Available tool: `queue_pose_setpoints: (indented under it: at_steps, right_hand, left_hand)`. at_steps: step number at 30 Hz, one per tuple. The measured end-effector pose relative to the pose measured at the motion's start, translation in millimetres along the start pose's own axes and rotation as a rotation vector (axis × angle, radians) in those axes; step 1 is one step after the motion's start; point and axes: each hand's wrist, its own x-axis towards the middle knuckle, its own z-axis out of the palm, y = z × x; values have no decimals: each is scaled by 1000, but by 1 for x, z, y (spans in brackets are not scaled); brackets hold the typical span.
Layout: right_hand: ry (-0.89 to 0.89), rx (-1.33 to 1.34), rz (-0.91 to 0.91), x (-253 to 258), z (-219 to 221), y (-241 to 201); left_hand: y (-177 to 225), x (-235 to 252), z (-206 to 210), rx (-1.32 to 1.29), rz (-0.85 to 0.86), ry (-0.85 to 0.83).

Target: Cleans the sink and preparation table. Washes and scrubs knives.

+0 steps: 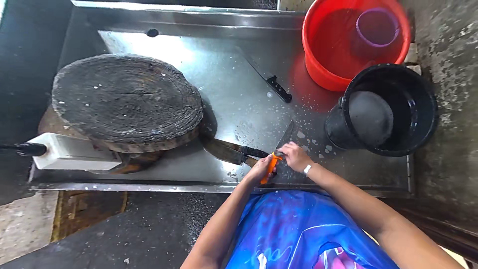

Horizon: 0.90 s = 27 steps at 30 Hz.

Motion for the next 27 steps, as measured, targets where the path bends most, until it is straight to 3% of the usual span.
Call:
queue_pose_setpoints:
  at_steps: [2,3,7,8,11,12,15,16,19,23,27]
  right_hand:
    - [-181,-6,55,-10,-19,7]
    - [-169,-17,73,-15,-25,10]
    - [224,-29,-54,12,-9,15]
    - [183,-17,-78,13,2,15]
    - [-194,-42,1,-3,-14,14]
    - [-187,-44,25,-10,-21,15]
    - [256,-3,-32,-1,-25,8]
    - [320,6,-81,7,-17,2]
    - [235,-49,-197,40,10,21]
    - [121,-111,99,70,-36,62]
    - [157,-106,-152,48,-4,38]
  left_hand:
    - [3,1,-3,1,16,10]
    - [-1,0,-3,-5,5,12]
    - [0,3,-3,-8,-15,26]
    - [-1,3,-2,4,-19,41]
    - [4,2,-5,2,-13,44]
    - [3,1,-6,-13,-17,38]
    - [1,2,-5,-33,-13,23]
    - [-1,2,-5,-34,-12,19]
    - [1,0,-9,-8,0,15]
    - [-3,0,-8,-13,-6,10]
    - [2,0,-11,-39,-9,-11]
